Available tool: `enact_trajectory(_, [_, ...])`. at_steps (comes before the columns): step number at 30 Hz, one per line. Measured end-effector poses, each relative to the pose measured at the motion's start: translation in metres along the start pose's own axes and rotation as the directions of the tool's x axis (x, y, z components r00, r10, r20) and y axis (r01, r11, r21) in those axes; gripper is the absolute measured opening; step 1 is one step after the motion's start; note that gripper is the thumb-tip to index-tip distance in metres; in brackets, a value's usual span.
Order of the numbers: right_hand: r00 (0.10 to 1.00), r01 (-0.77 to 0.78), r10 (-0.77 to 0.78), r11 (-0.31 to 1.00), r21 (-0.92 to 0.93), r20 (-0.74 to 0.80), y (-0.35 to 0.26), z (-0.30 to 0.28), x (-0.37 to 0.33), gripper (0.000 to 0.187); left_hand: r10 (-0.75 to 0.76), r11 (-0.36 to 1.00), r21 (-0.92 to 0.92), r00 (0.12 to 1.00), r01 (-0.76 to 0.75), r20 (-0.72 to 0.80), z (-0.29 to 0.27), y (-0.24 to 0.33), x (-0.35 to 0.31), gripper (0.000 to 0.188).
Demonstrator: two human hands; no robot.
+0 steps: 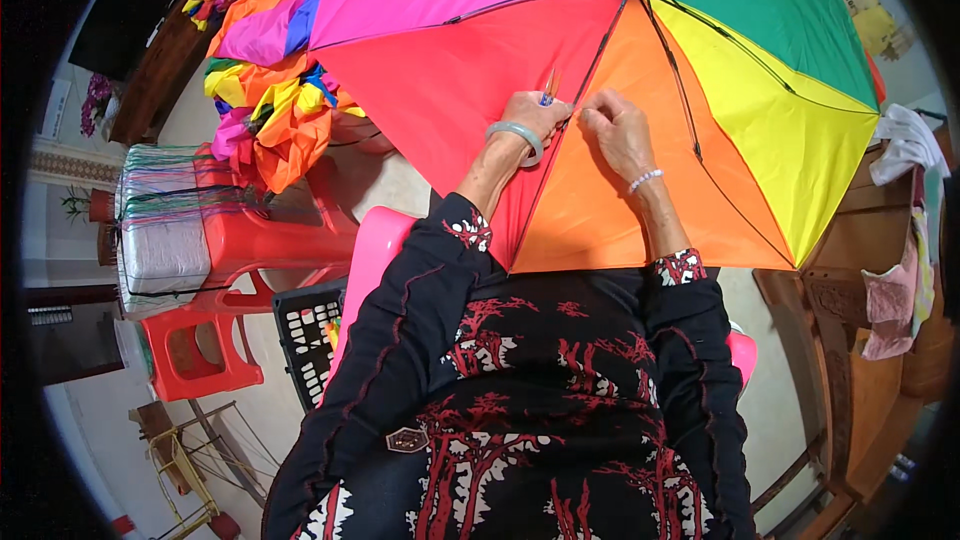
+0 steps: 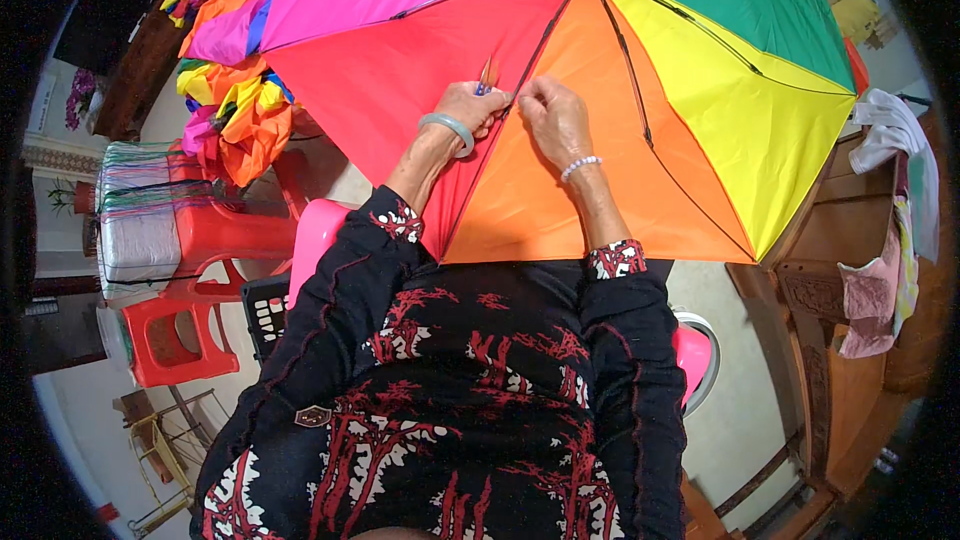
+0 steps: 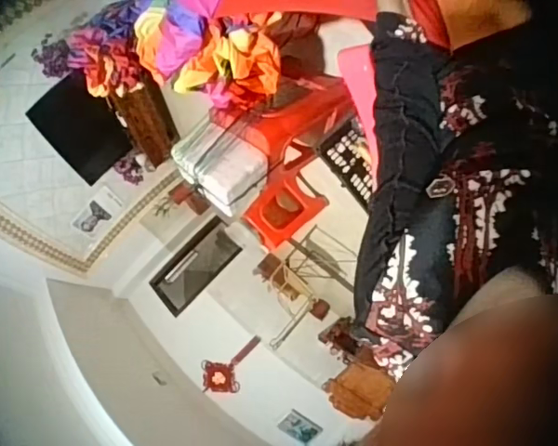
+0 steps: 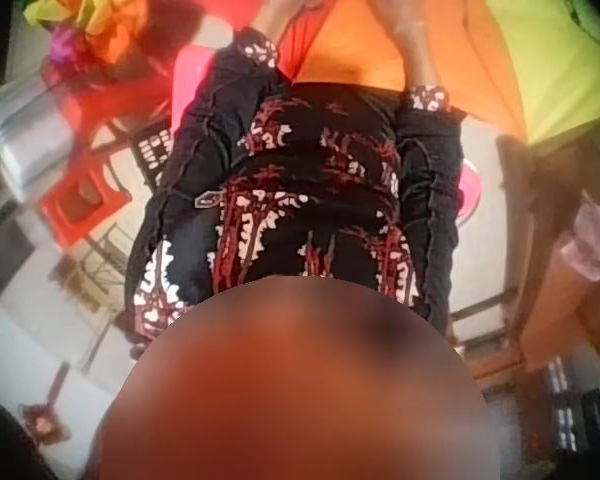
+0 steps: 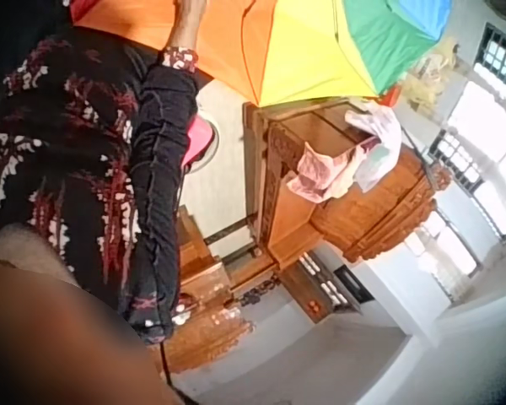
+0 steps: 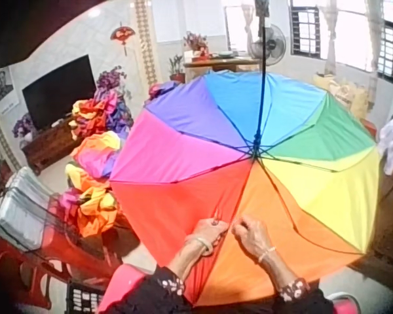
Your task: Assemble a rainbow-colored umbrella by sewing the fabric panels to the metal rib structure.
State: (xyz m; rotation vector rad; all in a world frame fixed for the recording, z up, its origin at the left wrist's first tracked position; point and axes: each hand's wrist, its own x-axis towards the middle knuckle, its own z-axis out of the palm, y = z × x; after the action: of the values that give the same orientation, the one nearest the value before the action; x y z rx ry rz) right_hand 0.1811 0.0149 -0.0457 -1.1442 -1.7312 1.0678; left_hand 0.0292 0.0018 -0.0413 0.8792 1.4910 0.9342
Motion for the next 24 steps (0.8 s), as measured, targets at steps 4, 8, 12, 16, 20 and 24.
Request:
enact_trajectory(4, [0.978,-0.125,0.2,0.792,0.597,-0.061,-0.009,-0.005,0.003,0.007,0.079,0.976,0.207,0.997,-0.073,-0.023,-0.002,0.003,-0.002,0.022])
enact_trajectory(8, [0.975,-0.109,0.207,0.76,0.64,-0.079,-0.016,-0.013,0.005,0.007,0.568,0.644,0.654,0.821,-0.396,-0.061,-0.012,0.005,-0.007,0.02])
enact_trajectory(12, [0.969,-0.087,0.222,0.713,0.696,-0.106,-0.02,-0.02,0.005,0.006,0.268,0.6,0.761,0.958,-0.247,0.099,-0.018,0.025,-0.02,0.022])
enact_trajectory(16, [0.968,-0.091,0.22,0.75,0.655,-0.118,-0.022,-0.023,0.004,0.007,0.393,0.436,0.83,0.903,-0.348,0.172,-0.017,0.016,-0.027,0.019])
enact_trajectory(20, [0.975,-0.081,0.195,0.754,0.652,-0.104,-0.021,-0.022,0.003,0.006,0.347,0.319,0.931,0.936,-0.179,0.061,-0.008,0.015,-0.031,0.018])
enact_trajectory(24, [0.975,-0.105,0.207,0.759,0.643,-0.085,-0.028,-0.022,-0.001,0.006,0.371,0.271,0.952,0.928,-0.142,0.033,0.001,0.017,-0.033,0.014])
